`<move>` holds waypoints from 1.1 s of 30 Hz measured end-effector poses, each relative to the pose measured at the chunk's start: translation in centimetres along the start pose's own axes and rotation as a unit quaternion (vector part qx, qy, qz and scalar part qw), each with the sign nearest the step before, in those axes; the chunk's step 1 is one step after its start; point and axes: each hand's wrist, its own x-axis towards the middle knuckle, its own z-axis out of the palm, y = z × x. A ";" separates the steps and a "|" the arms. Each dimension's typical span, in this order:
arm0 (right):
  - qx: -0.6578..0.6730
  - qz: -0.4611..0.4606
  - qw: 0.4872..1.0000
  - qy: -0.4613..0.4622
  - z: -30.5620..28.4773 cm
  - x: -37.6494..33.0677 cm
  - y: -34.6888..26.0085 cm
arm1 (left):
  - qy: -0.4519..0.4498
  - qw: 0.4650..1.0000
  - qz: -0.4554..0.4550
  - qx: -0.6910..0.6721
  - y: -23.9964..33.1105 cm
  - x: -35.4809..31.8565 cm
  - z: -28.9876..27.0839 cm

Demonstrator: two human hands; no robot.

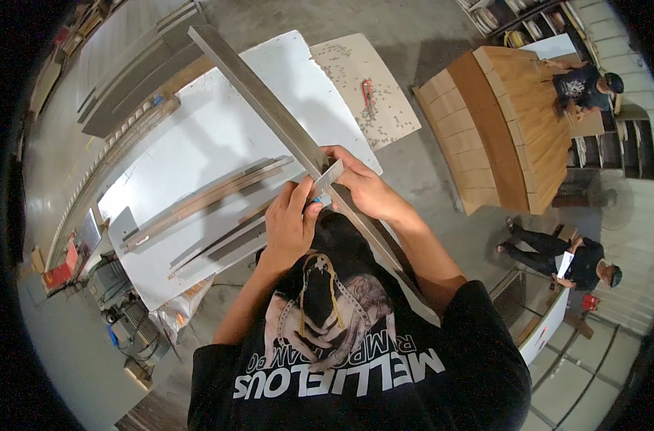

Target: Measuring, aligning, and trimming material strips using a square tool and utility knife in a workshop.

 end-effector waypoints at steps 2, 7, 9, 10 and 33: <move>-0.008 0.018 1.000 0.004 0.8 -0.4 0.0 | 0.001 1.000 0.016 0.021 0.0 -0.5 -1.1; 0.011 0.035 0.999 0.007 2.5 -0.7 -0.3 | -0.004 0.998 0.028 0.054 -0.1 -1.5 -2.9; 0.020 0.030 0.999 0.011 3.0 -0.7 -0.1 | -0.010 0.998 0.027 0.055 0.1 -1.7 -3.4; 0.020 0.031 0.999 0.012 3.5 -0.7 -0.1 | -0.005 0.998 0.023 0.059 0.0 -1.8 -3.5; -0.235 -0.067 0.969 0.030 7.5 -2.0 -0.5 | 0.052 0.996 -0.060 -0.028 1.4 -3.7 -3.1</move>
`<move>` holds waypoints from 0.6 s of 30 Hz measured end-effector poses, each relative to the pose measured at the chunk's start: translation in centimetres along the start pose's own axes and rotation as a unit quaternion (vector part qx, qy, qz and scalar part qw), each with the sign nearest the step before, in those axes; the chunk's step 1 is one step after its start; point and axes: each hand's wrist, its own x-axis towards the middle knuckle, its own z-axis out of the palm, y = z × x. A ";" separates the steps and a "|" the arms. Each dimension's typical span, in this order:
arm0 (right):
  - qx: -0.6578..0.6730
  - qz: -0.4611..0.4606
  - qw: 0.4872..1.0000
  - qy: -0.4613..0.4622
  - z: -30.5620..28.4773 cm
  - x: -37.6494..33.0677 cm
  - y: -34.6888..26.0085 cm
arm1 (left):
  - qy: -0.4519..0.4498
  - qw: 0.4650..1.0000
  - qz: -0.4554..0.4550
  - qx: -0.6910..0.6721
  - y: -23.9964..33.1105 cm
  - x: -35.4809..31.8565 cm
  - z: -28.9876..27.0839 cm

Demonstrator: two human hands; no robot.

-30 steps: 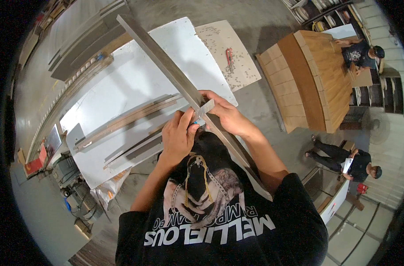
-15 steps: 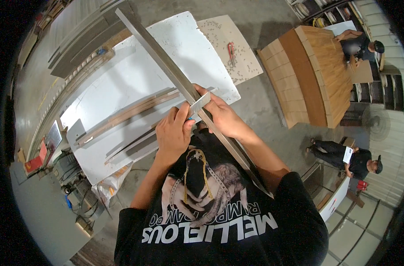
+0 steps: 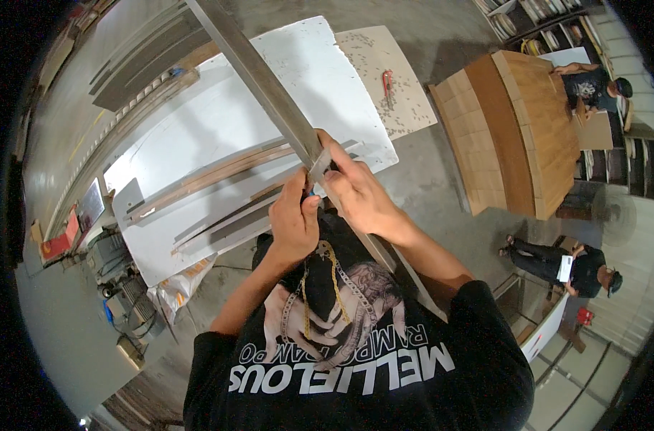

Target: Measuring, aligning, and trimming material strips using a square tool and utility knife in a workshop.

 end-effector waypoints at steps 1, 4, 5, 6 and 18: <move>0.014 0.024 1.000 -0.010 0.1 0.0 -0.4 | 0.003 1.000 -0.002 0.003 0.1 -0.1 0.5; -0.012 -0.022 1.000 0.012 0.2 0.3 0.6 | 0.063 0.994 0.012 -0.091 0.2 -0.1 1.1; -0.013 -0.023 1.000 0.010 0.1 0.3 0.5 | 0.045 0.998 0.021 -0.046 0.1 0.0 0.7; 0.003 -0.028 1.000 0.010 0.0 0.3 0.3 | 0.026 0.999 0.029 0.000 0.1 0.2 0.2; -0.017 -0.041 0.999 -0.005 -1.4 0.2 0.8 | -0.037 0.982 0.077 0.170 0.6 2.0 -2.5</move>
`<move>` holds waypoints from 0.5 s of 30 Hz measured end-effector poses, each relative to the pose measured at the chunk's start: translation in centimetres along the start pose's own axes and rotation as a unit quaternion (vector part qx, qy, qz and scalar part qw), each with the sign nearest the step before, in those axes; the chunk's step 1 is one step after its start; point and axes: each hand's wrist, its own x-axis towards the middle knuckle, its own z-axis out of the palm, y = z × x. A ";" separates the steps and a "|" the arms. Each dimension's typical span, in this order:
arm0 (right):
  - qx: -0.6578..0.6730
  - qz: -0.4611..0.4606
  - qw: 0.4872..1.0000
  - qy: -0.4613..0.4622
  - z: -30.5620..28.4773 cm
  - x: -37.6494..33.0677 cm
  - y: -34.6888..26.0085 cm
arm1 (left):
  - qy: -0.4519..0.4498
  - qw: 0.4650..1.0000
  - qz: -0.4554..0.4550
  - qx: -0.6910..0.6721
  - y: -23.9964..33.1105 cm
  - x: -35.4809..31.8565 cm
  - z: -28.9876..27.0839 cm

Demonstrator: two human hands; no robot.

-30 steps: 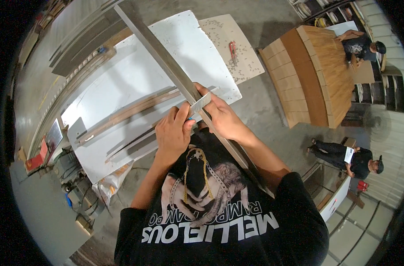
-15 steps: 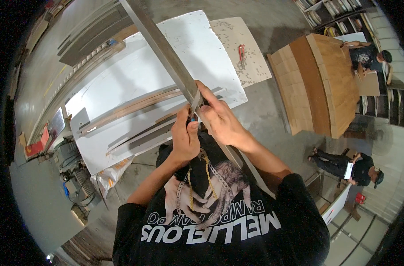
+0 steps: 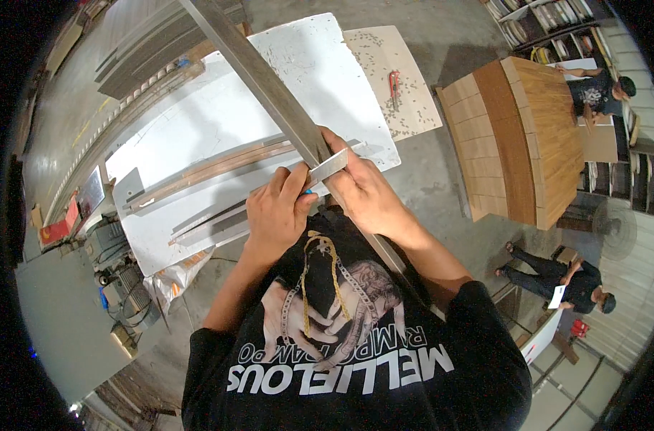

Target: Measuring, aligning, and trimming material strips using a square tool and utility knife in a workshop.

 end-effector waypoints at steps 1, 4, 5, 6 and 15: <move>-0.012 0.001 1.000 0.005 0.0 0.0 0.1 | 0.000 1.000 -0.006 0.012 0.1 0.0 0.1; -0.020 0.000 0.999 0.025 0.3 -0.1 -0.1 | -0.007 0.999 -0.035 0.024 0.6 -0.3 0.9; -0.020 -0.001 0.999 0.026 0.3 0.0 0.2 | -0.007 0.999 -0.034 0.024 0.8 -0.4 1.3; -0.042 -0.043 0.998 0.035 0.3 0.2 0.7 | 0.003 0.999 -0.046 0.000 0.8 -0.8 1.8; -0.019 0.047 0.999 -0.004 0.0 0.7 -1.6 | 0.073 0.967 -0.111 -0.219 1.9 -1.7 5.0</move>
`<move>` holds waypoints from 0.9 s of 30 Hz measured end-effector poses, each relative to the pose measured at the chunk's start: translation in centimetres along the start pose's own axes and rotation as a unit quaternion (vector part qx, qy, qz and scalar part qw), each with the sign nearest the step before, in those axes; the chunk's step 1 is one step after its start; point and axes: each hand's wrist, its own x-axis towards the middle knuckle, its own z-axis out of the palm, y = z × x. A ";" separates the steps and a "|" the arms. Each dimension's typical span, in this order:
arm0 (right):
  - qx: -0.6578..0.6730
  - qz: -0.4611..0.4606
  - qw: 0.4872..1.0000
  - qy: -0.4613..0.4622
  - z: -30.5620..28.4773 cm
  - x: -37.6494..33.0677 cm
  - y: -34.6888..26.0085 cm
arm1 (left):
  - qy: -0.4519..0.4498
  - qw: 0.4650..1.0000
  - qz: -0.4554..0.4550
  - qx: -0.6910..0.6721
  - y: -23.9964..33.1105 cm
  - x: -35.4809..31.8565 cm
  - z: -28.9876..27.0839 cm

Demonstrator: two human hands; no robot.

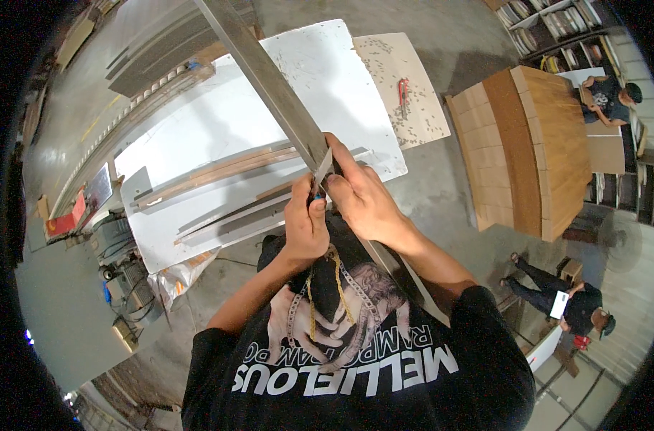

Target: Measuring, aligning, and trimming material strips using a square tool and utility knife in a workshop.

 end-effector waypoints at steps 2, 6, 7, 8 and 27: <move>0.002 -0.010 1.000 0.001 0.3 0.2 0.5 | 0.008 0.998 0.001 -0.068 -0.2 -0.2 0.3; 0.055 -0.033 0.998 -0.001 0.1 0.3 1.3 | 0.003 0.990 -0.041 -0.131 0.0 -0.3 0.3; 0.064 0.028 0.997 -0.023 -0.3 0.3 0.9 | -0.017 0.997 -0.021 -0.067 0.0 0.0 -0.4; 0.064 0.027 0.997 -0.024 -0.5 0.3 0.7 | -0.036 0.999 -0.001 -0.003 0.0 0.5 -1.2; 0.061 -0.010 0.996 -0.068 -2.0 0.3 2.5 | -0.046 0.978 0.045 0.199 2.0 1.3 -2.9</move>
